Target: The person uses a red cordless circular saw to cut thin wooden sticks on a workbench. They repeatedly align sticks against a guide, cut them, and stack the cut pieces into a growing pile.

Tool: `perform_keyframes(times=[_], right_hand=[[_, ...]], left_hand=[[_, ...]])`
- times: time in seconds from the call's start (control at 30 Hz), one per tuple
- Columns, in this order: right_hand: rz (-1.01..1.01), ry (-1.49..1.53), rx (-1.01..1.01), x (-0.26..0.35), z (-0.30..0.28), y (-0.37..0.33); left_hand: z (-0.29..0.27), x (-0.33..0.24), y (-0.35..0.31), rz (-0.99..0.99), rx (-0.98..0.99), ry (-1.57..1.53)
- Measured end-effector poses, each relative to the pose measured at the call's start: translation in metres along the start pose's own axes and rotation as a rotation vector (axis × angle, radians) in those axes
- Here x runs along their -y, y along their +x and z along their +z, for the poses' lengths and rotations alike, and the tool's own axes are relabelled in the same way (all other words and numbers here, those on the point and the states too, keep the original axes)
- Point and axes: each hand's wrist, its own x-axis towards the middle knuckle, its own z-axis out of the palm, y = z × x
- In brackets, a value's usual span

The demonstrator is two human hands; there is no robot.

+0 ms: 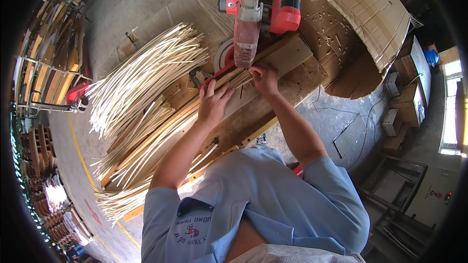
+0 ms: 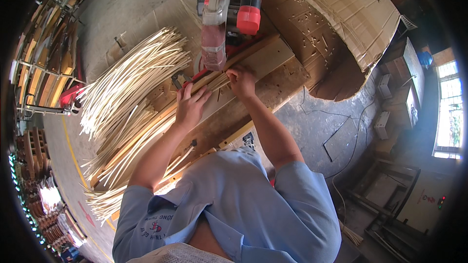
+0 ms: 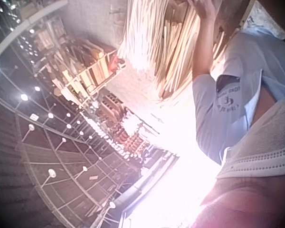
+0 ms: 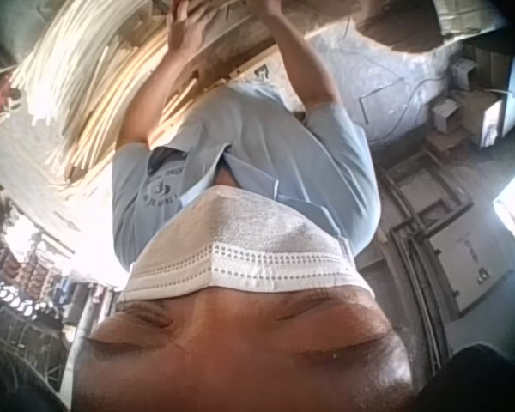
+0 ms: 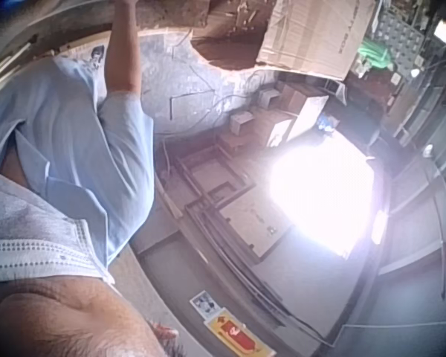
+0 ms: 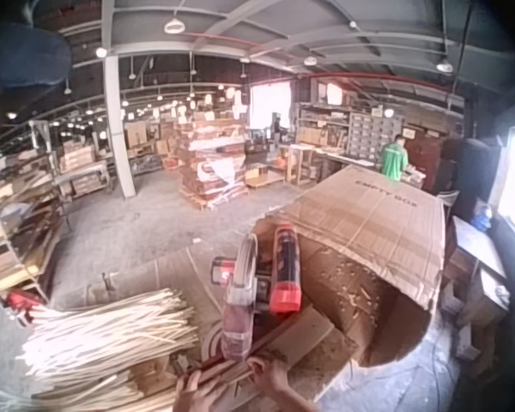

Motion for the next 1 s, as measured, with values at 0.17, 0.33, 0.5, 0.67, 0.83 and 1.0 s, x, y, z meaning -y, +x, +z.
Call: perform_keyframes(times=[0.17, 0.33, 0.5, 0.67, 0.83, 1.0], right_hand=[[0.001, 0.019, -0.022, 0.0008, 0.0027, 0.0002], [-0.022, -0.001, -0.038, 0.0010, 0.0022, 0.0006], [-0.054, -0.036, -0.039, 0.0022, 0.0015, 0.0006], [-0.061, -0.053, -0.022, 0.0032, 0.0010, -0.0006], [-0.037, 0.031, -0.008, -0.0002, -0.0018, 0.0002], [-0.083, 0.002, 0.035, -0.0025, -0.0038, 0.0008]], left_hand=[[0.0007, -0.0006, 0.0000, -0.010, -0.010, -0.011], [0.0007, -0.0021, 0.0008, -0.020, 0.005, -0.009], [-0.0005, -0.0037, 0.0015, -0.031, 0.022, 0.012], [-0.0018, -0.0043, 0.0017, -0.043, 0.038, 0.009], [-0.0015, -0.0040, 0.0016, -0.038, 0.029, 0.005], [-0.0003, -0.0023, 0.0017, -0.030, 0.005, -0.007]])
